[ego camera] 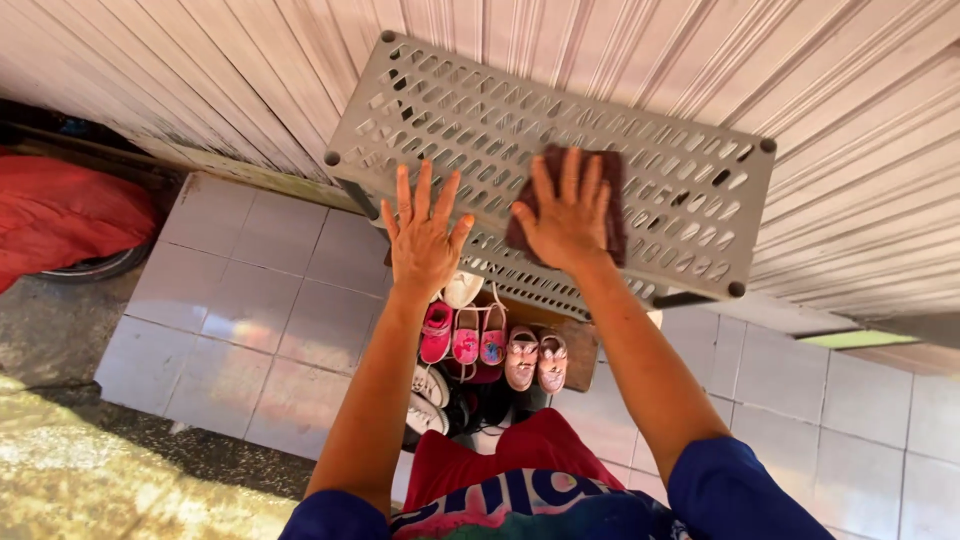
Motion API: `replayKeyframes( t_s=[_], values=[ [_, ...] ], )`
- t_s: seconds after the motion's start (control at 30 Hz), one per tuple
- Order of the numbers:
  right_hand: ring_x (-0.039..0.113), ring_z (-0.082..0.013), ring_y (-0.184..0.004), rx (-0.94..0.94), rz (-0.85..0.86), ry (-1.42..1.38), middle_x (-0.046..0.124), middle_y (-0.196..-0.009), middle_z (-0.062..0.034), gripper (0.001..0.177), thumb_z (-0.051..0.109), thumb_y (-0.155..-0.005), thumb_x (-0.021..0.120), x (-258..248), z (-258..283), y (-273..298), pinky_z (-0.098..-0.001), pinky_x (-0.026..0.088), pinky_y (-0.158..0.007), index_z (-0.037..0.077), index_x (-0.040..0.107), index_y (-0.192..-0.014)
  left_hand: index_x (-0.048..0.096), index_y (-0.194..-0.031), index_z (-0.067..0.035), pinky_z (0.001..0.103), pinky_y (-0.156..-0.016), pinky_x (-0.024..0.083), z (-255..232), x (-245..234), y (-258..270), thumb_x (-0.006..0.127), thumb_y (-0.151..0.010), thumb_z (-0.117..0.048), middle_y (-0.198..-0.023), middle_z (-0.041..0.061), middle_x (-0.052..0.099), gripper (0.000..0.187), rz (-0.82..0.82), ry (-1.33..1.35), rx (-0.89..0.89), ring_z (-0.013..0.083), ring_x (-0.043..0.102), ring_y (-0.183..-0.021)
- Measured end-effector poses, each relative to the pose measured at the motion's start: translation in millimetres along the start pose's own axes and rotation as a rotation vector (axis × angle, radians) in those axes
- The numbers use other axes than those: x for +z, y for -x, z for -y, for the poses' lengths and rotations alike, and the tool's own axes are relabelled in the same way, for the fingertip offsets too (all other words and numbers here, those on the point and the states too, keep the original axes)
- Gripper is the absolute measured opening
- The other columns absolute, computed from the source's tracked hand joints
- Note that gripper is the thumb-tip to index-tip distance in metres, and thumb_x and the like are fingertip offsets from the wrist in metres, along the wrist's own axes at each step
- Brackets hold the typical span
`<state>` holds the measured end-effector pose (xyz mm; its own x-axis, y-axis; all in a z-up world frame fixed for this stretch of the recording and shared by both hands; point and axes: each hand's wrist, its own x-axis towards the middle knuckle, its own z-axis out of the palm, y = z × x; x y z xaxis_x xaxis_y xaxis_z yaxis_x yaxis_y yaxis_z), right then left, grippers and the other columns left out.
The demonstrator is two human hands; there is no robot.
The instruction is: Cleaning a shoe rack and wiping down a pair of white sneakers using a cloth.
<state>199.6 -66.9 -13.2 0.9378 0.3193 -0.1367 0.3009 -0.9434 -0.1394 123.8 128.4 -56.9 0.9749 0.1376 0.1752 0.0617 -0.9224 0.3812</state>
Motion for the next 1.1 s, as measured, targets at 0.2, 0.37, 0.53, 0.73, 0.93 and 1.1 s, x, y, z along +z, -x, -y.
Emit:
replayKeyframes(
  t_s=[0.2,0.37,0.53,0.73,0.93,1.1],
  values=[
    [0.003,-0.0450,-0.157,-0.434,0.004,-0.042,0.002,-0.173,-0.0149,0.065,0.049,-0.109,0.034,29,-12,-49,-0.0608,0.016,-0.121,0.030,0.012,-0.168,0.029,-0.160,-0.036,0.074,-0.115,0.010,-15,0,4,0.027,-0.106,-0.061,-0.170,0.003,0.012,0.059,-0.094,-0.056,-0.068,0.0305,-0.004,-0.156],
    [0.014,-0.0405,-0.156,-0.406,-0.048,0.080,0.016,-0.172,-0.0114,0.058,0.044,-0.108,0.036,9,-58,-76,-0.0647,0.020,-0.117,0.033,0.024,-0.164,0.031,-0.158,-0.035,0.076,-0.110,0.011,-19,6,6,0.030,-0.107,-0.059,-0.167,0.005,0.021,0.056,-0.157,-0.115,-0.075,0.0311,0.004,-0.156],
    [-0.002,-0.0386,-0.157,-0.237,-0.049,0.068,-0.001,-0.174,-0.0064,0.063,0.058,-0.108,0.026,8,-103,-96,-0.0703,0.010,-0.117,0.036,0.019,-0.166,0.033,-0.158,-0.035,0.077,-0.110,0.012,-23,8,5,0.030,-0.106,-0.060,-0.168,0.004,0.022,0.058,-0.184,-0.083,-0.107,0.0299,0.005,-0.156],
    [0.011,-0.0428,-0.156,-0.421,-0.039,0.103,0.016,-0.172,-0.0132,0.063,0.051,-0.105,0.037,14,-38,-62,-0.0656,0.019,-0.116,0.028,0.029,-0.163,0.030,-0.160,-0.036,0.076,-0.110,0.013,-17,5,2,0.032,-0.106,-0.061,-0.169,0.003,0.017,0.060,-0.172,-0.055,-0.138,0.0292,0.002,-0.157],
    [0.007,-0.0392,-0.157,-0.680,0.087,0.017,0.010,-0.174,-0.0040,0.062,0.060,-0.105,0.030,21,-34,-83,-0.0662,0.018,-0.118,0.038,0.024,-0.163,0.020,-0.163,-0.038,0.070,-0.116,-0.002,33,-9,-26,0.007,-0.095,-0.081,-0.172,0.003,-0.003,0.082,-0.146,-0.142,-0.421,0.0268,-0.012,-0.155],
    [0.005,-0.0377,-0.157,-0.490,-0.032,0.008,0.006,-0.174,-0.0065,0.070,0.069,-0.106,0.025,21,-40,-120,-0.0678,0.012,-0.118,0.034,0.020,-0.166,0.017,-0.165,-0.031,0.068,-0.120,0.016,48,-24,-36,0.026,-0.100,-0.078,-0.171,0.007,-0.001,0.081,-0.188,-0.007,-0.462,0.0317,0.000,-0.157]
  ],
)
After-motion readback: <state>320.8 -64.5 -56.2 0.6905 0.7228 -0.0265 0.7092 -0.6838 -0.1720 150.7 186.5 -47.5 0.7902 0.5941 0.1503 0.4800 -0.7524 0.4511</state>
